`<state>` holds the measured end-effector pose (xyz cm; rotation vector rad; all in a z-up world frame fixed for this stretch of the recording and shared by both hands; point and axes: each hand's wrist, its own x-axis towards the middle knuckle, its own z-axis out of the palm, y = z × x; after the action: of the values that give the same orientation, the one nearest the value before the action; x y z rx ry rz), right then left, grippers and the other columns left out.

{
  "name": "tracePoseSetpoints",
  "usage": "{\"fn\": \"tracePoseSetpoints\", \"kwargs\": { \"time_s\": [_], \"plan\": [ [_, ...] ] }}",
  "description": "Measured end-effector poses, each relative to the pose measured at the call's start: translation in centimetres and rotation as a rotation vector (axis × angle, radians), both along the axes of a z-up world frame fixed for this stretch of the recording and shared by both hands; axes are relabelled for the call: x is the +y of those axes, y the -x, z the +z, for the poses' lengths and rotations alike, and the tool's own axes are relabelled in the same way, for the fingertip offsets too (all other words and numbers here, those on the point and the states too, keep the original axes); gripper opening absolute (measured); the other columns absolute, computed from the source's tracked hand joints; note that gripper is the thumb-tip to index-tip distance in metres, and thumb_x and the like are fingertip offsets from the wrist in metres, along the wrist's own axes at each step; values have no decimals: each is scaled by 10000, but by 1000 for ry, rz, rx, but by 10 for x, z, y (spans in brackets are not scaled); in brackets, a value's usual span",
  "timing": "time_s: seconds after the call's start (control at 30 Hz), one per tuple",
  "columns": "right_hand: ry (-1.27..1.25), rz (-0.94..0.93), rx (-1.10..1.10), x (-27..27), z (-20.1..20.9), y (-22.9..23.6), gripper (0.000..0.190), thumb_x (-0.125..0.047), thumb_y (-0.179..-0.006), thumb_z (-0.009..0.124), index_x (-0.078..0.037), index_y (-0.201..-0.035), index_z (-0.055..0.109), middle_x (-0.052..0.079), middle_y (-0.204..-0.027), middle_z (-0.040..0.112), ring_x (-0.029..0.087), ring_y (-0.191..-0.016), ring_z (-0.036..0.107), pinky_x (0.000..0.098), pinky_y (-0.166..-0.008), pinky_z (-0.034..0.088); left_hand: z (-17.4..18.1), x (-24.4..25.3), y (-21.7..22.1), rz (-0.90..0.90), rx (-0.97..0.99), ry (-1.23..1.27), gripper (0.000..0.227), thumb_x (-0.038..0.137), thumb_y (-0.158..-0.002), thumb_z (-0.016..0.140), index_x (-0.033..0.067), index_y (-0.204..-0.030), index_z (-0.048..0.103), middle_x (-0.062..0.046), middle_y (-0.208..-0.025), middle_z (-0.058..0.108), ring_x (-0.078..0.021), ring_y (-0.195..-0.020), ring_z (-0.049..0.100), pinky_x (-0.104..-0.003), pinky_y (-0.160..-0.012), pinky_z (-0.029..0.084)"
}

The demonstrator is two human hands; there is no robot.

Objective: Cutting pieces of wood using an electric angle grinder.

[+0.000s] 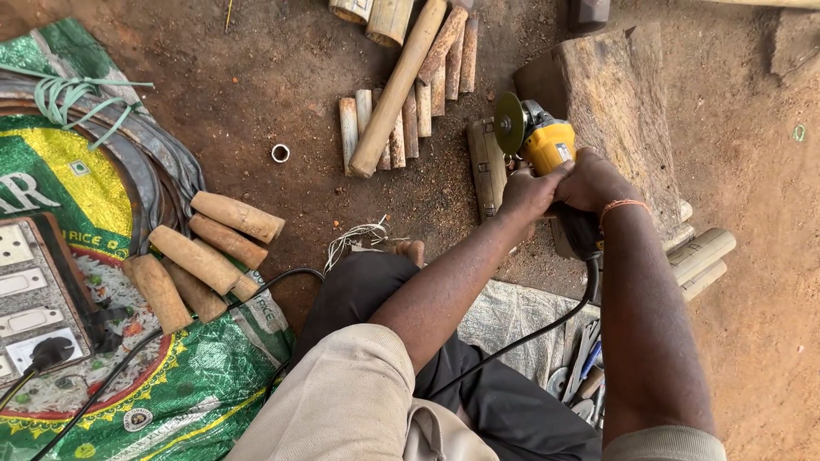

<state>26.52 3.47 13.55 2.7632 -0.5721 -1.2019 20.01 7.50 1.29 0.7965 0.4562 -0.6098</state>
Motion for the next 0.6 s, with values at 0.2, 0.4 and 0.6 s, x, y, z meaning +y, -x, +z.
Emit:
{"fn": "tracePoseSetpoints", "kwargs": {
  "time_s": [0.2, 0.4, 0.6],
  "plan": [
    [-17, 29, 5, 2, 6, 0, 679, -183, -800, 855, 22, -1370, 549, 266, -1127, 733, 377, -951, 757, 489, -812, 637, -1, 0, 0, -9, 18, -5, 730, 488, -927, 665, -51, -1361, 434, -176, -1118, 612, -210, -937, 722, -321, -720, 667],
    [-21, 56, 17, -13, -8, -7, 695, -198, -801, 869, 22, -1370, 537, 259, -1107, 737, 367, -921, 750, 481, -790, 640, -4, -3, -5, 6, 49, -63, 746, 515, -920, 668, -63, -1343, 458, -178, -1109, 627, -227, -936, 721, -343, -722, 660],
    [-17, 46, 37, -7, -1, -9, 732, -205, -805, 859, 1, -1407, 498, 259, -1118, 734, 383, -899, 767, 494, -771, 658, -8, -9, -4, 53, 58, -32, 767, 526, -933, 663, -58, -1368, 421, -186, -1128, 621, -225, -961, 715, -346, -775, 662]
  ]
}}
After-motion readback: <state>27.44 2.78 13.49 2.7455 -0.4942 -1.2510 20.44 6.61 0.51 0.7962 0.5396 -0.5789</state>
